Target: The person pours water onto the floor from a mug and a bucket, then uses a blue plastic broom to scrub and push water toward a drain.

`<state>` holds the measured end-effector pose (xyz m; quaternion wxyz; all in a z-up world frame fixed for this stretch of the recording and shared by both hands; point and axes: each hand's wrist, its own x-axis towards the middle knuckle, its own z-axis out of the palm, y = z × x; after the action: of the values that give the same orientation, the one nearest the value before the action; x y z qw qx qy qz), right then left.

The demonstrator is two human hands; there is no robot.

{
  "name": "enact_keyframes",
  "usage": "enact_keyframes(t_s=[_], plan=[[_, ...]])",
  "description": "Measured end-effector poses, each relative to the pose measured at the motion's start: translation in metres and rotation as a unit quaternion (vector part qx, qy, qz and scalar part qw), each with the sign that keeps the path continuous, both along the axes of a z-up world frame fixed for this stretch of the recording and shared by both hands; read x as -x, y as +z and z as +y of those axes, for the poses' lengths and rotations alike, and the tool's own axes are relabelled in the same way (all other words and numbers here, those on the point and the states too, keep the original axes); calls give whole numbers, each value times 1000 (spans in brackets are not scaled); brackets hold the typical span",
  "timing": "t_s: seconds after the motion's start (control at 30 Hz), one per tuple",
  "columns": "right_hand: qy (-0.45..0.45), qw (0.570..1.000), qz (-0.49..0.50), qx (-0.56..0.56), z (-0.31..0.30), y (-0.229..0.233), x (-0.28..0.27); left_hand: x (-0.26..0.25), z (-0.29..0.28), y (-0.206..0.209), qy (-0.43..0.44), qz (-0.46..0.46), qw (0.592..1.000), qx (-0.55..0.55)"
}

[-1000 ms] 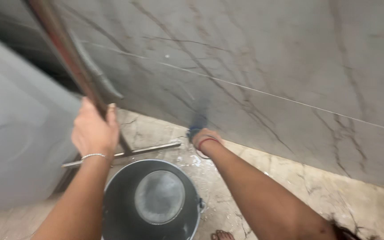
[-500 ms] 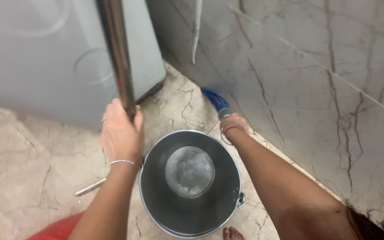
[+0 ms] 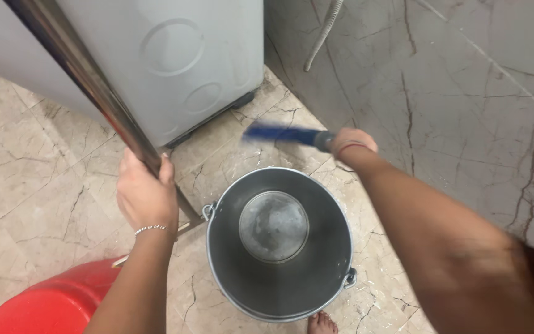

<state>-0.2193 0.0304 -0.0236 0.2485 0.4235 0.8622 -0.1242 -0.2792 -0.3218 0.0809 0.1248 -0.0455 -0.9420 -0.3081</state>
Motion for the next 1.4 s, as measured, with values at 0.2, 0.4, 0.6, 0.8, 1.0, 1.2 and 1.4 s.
enact_keyframes(t_s=[0.2,0.4,0.6,0.8,1.0,1.2,1.4], plan=[[-13,1000,11,-10,-11,-12,-14,12,-10,-5,22,-24,999,32],[304,952,-39,1,-31,-14,-1,15,-7,-6,26,-30,999,36],[-114,994,8,0,-2,-40,-26,14,-12,-8,15,-26,1000,6],[101,993,-51,29,7,-28,-37,21,-16,-9,-4,-32,999,-18],[48,998,-33,-27,17,-55,-70,46,12,-4,-46,2,999,-13],[168,979,-115,-9,51,-84,-129,76,73,-4,-99,80,992,2],[18,992,-123,-33,87,-94,-191,92,136,-7,-143,106,984,-23]])
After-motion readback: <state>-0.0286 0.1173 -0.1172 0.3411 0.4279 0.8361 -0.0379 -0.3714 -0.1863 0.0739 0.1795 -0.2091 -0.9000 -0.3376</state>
